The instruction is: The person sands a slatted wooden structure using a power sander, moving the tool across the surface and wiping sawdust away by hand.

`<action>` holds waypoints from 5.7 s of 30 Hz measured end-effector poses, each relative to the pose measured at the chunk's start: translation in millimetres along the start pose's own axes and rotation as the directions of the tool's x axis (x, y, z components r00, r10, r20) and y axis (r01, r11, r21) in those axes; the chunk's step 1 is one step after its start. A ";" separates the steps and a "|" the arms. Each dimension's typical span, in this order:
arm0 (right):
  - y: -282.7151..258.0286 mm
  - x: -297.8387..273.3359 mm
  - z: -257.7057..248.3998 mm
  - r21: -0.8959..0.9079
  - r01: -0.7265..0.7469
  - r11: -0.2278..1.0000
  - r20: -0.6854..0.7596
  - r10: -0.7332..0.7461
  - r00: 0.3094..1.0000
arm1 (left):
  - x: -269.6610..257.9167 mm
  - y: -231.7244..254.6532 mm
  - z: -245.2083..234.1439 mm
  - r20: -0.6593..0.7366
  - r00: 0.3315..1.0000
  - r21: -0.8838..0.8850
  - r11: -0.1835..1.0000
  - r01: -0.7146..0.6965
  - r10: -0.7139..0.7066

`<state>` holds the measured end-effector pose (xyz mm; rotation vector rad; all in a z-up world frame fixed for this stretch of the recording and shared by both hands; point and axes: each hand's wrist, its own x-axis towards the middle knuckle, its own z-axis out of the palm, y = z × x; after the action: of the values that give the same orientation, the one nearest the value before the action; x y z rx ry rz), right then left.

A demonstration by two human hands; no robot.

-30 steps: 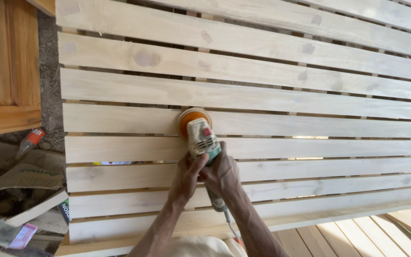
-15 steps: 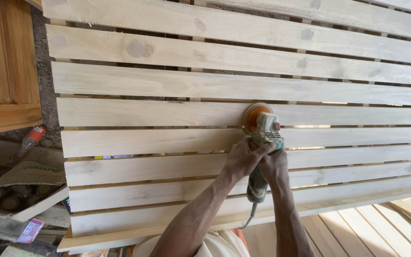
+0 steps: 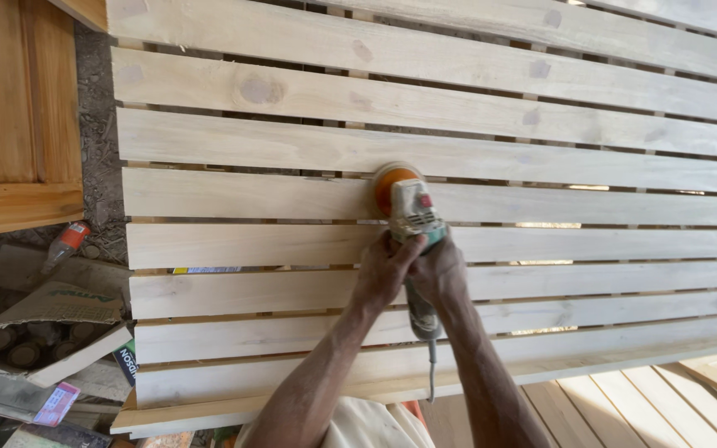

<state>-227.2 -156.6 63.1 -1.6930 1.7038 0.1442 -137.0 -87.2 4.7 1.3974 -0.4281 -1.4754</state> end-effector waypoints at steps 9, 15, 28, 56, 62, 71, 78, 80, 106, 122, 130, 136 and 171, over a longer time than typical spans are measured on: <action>12.3 -2.3 4.3 -0.052 0.019 0.998 -0.039 -0.021 0.999 | -6.5 -13.8 7.1 0.007 1.000 -0.019 1.000 -0.024 0.024; -57.9 -13.7 61.3 -0.074 0.021 0.997 0.183 -0.007 0.983 | -32.3 -8.2 -76.2 -0.121 0.990 -0.154 0.984 -0.089 0.070; -166.6 -45.7 126.6 -0.144 0.317 0.937 0.358 -0.249 0.900 | -62.8 -9.3 -200.6 -0.310 0.936 -0.243 0.938 -0.248 0.167; 181.1 57.7 -137.6 -0.096 -0.070 0.993 -0.069 0.063 0.996 | 46.0 -26.4 215.3 0.216 0.976 0.060 0.998 0.025 -0.037; 224.8 72.4 -161.2 0.070 -0.143 0.987 -0.076 0.149 0.986 | 64.0 -24.4 262.8 0.315 0.939 0.205 0.976 0.078 -0.141; 130.0 23.1 -85.7 0.012 -0.190 0.982 0.142 0.186 0.972 | 4.3 -15.0 150.4 0.186 0.964 -0.135 0.967 0.218 -0.191; 41.8 -18.4 -5.8 0.011 0.207 0.978 0.238 -0.204 0.950 | -61.3 -20.9 30.3 -0.129 0.990 -0.008 0.999 0.053 -0.054; 33.9 -22.5 4.6 0.003 0.280 0.960 0.279 -0.270 0.922 | -69.9 -26.3 18.4 -0.179 0.981 -0.031 0.997 0.069 -0.073; 110.4 -18.0 -47.2 -0.097 -0.087 0.991 0.166 0.102 0.981 | -46.2 -42.0 101.8 0.024 0.999 0.039 0.998 0.043 -0.044; -165.9 -91.4 169.9 -0.188 0.563 0.805 0.520 -0.404 0.752 | -129.5 -32.1 -198.9 -0.525 0.847 -0.238 0.940 -0.245 0.088; -158.9 -88.9 159.5 -0.241 0.603 0.761 0.546 -0.407 0.732 | -127.1 -27.7 -186.8 -0.502 0.850 -0.216 0.927 -0.305 0.163; -78.1 -39.5 90.8 -0.036 0.436 0.899 0.274 -0.411 0.870 | -74.3 -51.1 -110.3 -0.375 0.905 0.021 0.978 -0.210 0.202; 258.1 87.4 -214.9 0.352 -0.141 0.925 -0.236 0.234 0.943 | 22.1 -44.5 139.9 0.371 0.672 0.835 0.086 -0.543 0.642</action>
<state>-537.2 -312.3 70.4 -1.3428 1.9677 -0.2901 -275.8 -138.7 -5.8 1.7361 -1.7764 -0.3243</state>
